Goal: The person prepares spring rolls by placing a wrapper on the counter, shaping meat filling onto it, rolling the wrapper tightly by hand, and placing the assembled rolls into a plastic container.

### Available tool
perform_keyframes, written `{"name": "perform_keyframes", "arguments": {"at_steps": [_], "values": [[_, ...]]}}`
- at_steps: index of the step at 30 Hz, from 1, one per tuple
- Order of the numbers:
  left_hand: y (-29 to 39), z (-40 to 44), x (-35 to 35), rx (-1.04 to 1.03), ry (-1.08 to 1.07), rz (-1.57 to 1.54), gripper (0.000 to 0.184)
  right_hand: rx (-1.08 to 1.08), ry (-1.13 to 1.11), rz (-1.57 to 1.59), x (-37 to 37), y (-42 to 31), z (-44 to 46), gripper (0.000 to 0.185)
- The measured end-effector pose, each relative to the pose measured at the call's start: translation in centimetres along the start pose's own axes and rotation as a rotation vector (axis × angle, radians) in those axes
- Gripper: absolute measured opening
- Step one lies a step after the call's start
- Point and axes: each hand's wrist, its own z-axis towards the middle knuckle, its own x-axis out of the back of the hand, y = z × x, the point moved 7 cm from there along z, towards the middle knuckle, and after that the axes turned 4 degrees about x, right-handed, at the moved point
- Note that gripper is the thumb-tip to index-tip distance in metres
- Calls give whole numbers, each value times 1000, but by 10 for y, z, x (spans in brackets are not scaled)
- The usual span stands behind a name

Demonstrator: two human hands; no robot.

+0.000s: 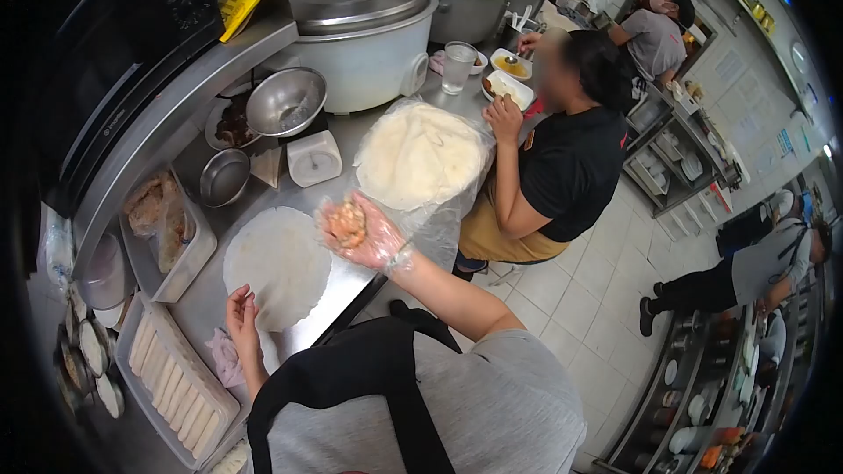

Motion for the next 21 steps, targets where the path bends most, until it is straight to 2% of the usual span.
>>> {"name": "perform_keyframes", "arguments": {"at_steps": [2,4,5,7,8,10,11,13,14,16,17,19,20,21], "values": [[-2,-5,-4,18,-21,8,29,32,3,-55,-20,13,0,58],[6,-5,-7,-3,-23,9,29,339,106,-536,-69,20,11,61],[9,-5,-8,-7,-21,7,29,336,103,-539,-74,18,12,61],[14,-7,-12,-8,-27,-6,30,413,-104,-375,-94,13,11,64],[15,-9,-14,-10,-27,-6,30,412,-105,-375,-91,13,7,64],[15,-9,-17,1,-39,-10,30,365,121,-538,-57,7,-6,52],[14,-8,-16,-4,-36,-13,30,361,117,-542,-35,-7,-13,52],[6,-9,-13,0,-63,54,29,77,86,104,14,-17,-26,49],[5,-9,-12,3,-63,56,29,79,86,107,13,-13,-26,49],[5,-8,-13,-3,-81,64,28,212,209,-88,18,-14,-31,46],[7,-7,-15,-4,-83,67,28,214,206,-85,3,0,-26,46],[10,-4,-20,-3,-96,72,28,565,617,-444,-14,-2,-32,50],[11,-3,-22,-3,-93,72,28,562,617,-444,-19,-5,-30,50],[13,-2,-25,-22,-101,63,28,475,430,-494,-34,-4,-21,53]]}}
